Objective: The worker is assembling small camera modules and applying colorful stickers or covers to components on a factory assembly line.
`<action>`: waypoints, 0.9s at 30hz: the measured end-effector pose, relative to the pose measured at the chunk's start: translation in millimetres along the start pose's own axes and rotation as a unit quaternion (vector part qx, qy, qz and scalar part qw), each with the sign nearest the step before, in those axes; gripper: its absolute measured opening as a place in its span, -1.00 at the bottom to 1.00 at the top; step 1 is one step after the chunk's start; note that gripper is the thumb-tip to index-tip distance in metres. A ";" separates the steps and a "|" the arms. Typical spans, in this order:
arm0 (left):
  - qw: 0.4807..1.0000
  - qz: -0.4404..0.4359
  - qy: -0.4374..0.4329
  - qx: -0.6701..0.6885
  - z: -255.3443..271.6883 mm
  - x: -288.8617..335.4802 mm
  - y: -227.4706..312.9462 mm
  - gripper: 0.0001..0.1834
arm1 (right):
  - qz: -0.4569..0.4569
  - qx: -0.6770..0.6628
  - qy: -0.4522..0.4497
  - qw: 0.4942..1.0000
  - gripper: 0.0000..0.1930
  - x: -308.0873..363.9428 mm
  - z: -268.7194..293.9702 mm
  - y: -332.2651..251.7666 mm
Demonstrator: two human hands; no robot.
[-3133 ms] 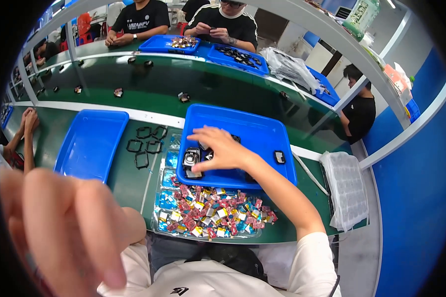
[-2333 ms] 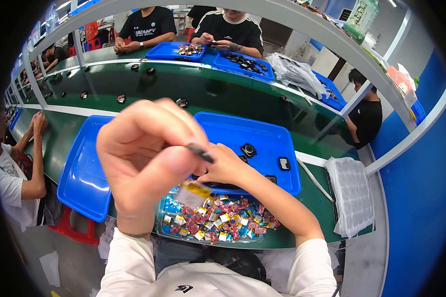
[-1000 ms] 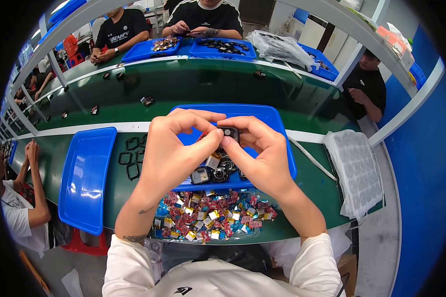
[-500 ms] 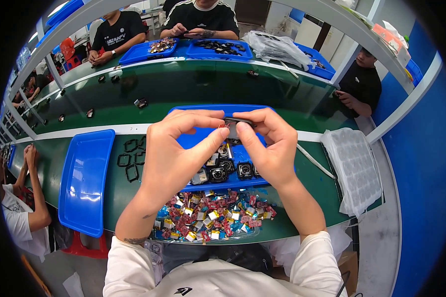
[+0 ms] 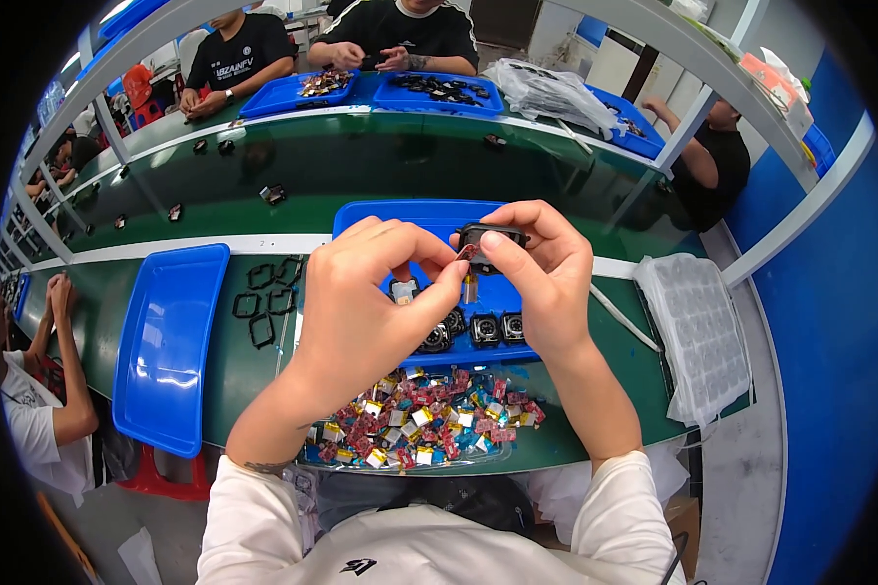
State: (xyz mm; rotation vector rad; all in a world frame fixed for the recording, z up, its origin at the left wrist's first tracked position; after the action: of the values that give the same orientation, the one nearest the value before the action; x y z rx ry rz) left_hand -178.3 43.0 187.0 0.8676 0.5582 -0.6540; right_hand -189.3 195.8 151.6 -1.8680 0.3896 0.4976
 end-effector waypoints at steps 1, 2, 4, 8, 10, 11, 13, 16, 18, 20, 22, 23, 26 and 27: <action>1.000 0.001 0.001 0.011 -1.1 0.9 0.6 -0.90 | 0.015 0.010 -0.002 1.000 -0.85 0.1 -1.2 -1.2; 1.000 0.002 0.002 0.023 -1.6 1.5 0.8 -0.90 | 0.029 0.021 -0.004 0.999 -0.85 0.3 -1.9 -3.0; 0.995 0.051 -0.023 0.082 -4.1 0.3 -7.2 -0.90 | 0.024 0.025 -0.006 0.999 -0.84 -0.4 -2.3 -6.3; 0.973 0.124 -0.080 0.178 -9.1 0.1 -20.2 -0.89 | 0.022 0.036 -0.021 0.999 -0.84 -0.3 -5.5 -12.2; 0.971 0.133 -0.096 0.175 -10.2 0.9 -19.9 -0.89 | 0.020 0.037 -0.020 0.999 -0.84 -0.2 -4.3 -11.2; 0.969 0.134 -0.098 0.182 -10.7 0.7 -19.6 -0.89 | 0.019 0.039 -0.019 0.999 -0.85 -0.4 -3.5 -10.6; 0.967 0.134 -0.099 0.191 -13.6 1.1 -22.3 -0.89 | 0.028 0.052 -0.019 0.998 -0.85 -0.4 -2.8 -11.7; 0.947 0.133 -0.077 0.283 -19.5 1.3 -26.6 -0.86 | 0.039 0.053 -0.017 0.998 -0.85 -0.2 0.2 -13.1; 0.927 0.155 -0.103 0.326 -24.4 2.8 -28.2 -0.86 | 0.041 0.042 -0.015 0.998 -0.85 -0.6 1.7 -14.5; 0.932 0.149 -0.097 0.317 -24.2 3.0 -28.0 -0.86 | 0.033 0.024 -0.026 0.999 -0.85 -1.3 0.9 -15.1; 0.935 0.142 -0.095 0.310 -23.8 2.6 -25.7 -0.86 | 0.025 0.036 -0.020 0.999 -0.85 -1.0 2.4 -17.6; 0.958 0.112 -0.083 0.251 -19.2 0.9 -21.5 -0.86 | 0.017 0.048 -0.015 0.999 -0.86 -0.8 3.5 -17.7; 0.972 0.090 -0.075 0.205 -17.4 0.1 -19.9 -0.87 | 0.022 0.077 -0.011 0.997 -0.86 0.3 3.6 -16.2; 0.967 0.098 -0.078 0.222 -19.0 0.3 -21.4 -0.87 | 0.023 0.076 -0.012 0.997 -0.86 1.0 1.9 -17.9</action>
State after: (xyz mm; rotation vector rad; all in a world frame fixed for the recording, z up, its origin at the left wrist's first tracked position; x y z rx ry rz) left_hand -196.8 48.4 165.8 1.2614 0.1777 -0.6700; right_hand -179.9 203.5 164.9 -1.7070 0.4424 0.5071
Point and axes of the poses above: each hand's wrist, its own x-axis away from the middle knuckle, its own z-axis out of the back of the hand, y = z × x, the point moved 7 cm from there along -x, towards the middle knuckle, and after that the axes turned 9 degrees about -x, right-handed, at the moved point
